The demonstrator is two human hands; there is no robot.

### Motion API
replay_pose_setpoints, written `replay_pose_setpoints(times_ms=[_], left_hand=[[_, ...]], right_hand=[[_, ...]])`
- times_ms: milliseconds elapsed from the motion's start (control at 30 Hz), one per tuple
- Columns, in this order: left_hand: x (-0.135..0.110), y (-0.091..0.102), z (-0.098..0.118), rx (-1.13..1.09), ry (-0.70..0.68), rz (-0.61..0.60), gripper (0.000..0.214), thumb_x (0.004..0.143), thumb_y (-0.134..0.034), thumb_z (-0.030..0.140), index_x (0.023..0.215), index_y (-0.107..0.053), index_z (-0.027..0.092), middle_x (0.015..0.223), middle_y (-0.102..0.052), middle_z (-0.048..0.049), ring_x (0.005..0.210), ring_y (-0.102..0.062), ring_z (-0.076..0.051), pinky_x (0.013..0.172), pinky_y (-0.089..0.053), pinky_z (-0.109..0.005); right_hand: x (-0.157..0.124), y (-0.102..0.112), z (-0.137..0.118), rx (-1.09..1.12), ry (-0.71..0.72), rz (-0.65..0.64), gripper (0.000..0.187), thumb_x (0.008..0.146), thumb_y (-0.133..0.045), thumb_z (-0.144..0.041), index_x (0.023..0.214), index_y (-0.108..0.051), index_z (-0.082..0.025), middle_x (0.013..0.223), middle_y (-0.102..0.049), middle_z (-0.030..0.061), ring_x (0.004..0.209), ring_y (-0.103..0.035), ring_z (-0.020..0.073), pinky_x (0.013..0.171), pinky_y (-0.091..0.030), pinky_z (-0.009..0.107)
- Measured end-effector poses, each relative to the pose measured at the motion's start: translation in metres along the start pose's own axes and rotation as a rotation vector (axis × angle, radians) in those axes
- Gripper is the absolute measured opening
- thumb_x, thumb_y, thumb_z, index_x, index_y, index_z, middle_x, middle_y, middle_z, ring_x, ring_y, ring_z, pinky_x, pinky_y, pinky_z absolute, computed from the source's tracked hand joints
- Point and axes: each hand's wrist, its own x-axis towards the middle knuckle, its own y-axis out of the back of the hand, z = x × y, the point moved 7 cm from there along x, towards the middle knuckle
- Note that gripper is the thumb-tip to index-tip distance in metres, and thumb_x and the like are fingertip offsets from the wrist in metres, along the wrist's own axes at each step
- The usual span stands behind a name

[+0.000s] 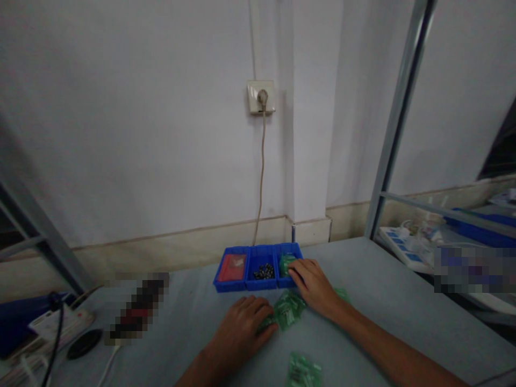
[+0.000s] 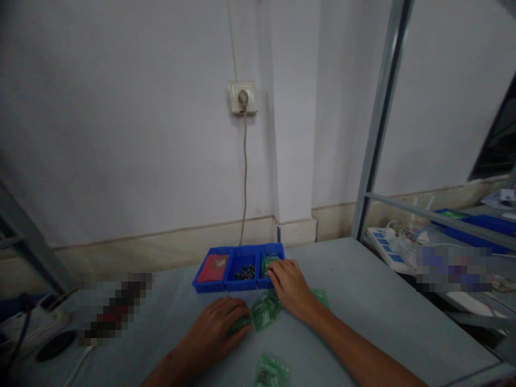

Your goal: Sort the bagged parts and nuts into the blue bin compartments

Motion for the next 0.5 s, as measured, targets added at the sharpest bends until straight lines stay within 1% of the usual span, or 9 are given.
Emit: replay_pose_setpoints(times_ms=[67, 167, 300, 400, 500], left_hand=[[0.000, 0.001, 0.000, 0.014, -0.007, 0.017, 0.015, 0.104, -0.060, 0.025, 0.113, -0.071, 0.023, 0.109, -0.079, -0.0062, 0.096, -0.075, -0.026, 0.088, -0.059, -0.039], [0.000, 0.003, -0.003, 0.026, -0.001, 0.094, 0.021, 0.107, -0.050, 0.020, 0.107, -0.071, 0.022, 0.098, -0.080, -0.0055, 0.086, -0.077, -0.024, 0.082, -0.059, -0.037], [-0.003, 0.007, -0.011, 0.039, 0.042, 0.230, 0.027, 0.110, -0.045, 0.024, 0.097, -0.069, 0.022, 0.087, -0.078, -0.0052, 0.078, -0.076, -0.023, 0.076, -0.058, -0.033], [-0.006, 0.007, -0.020, 0.018, 0.111, 0.291, 0.029, 0.111, -0.044, 0.028, 0.097, -0.068, 0.022, 0.084, -0.079, -0.0043, 0.072, -0.076, -0.022, 0.070, -0.058, -0.031], [-0.009, 0.004, -0.028, -0.049, 0.196, 0.291, 0.029, 0.112, -0.044, 0.031, 0.099, -0.068, 0.023, 0.086, -0.080, -0.0031, 0.071, -0.078, -0.021, 0.068, -0.059, -0.028]], right_hand=[[0.001, 0.000, -0.001, -0.021, 0.010, -0.009, 0.022, 0.112, -0.046, -0.026, 0.107, -0.066, -0.023, 0.098, -0.074, 0.0069, 0.097, -0.066, 0.0269, 0.094, -0.047, 0.044], [0.002, -0.001, -0.005, -0.087, 0.030, -0.049, 0.023, 0.112, -0.048, -0.026, 0.099, -0.067, -0.023, 0.091, -0.074, 0.0060, 0.092, -0.064, 0.0270, 0.093, -0.046, 0.045], [0.002, -0.002, -0.008, -0.130, 0.037, -0.087, 0.025, 0.112, -0.051, -0.032, 0.094, -0.066, -0.024, 0.088, -0.074, 0.0047, 0.093, -0.064, 0.0270, 0.095, -0.044, 0.046], [0.001, -0.004, -0.010, -0.134, 0.045, -0.094, 0.023, 0.111, -0.053, -0.036, 0.096, -0.067, -0.024, 0.093, -0.073, 0.0054, 0.096, -0.063, 0.0277, 0.095, -0.044, 0.047], [0.000, -0.004, -0.010, -0.092, 0.037, -0.073, 0.017, 0.111, -0.054, -0.034, 0.108, -0.068, -0.024, 0.105, -0.073, 0.0072, 0.101, -0.064, 0.0284, 0.095, -0.046, 0.048]])
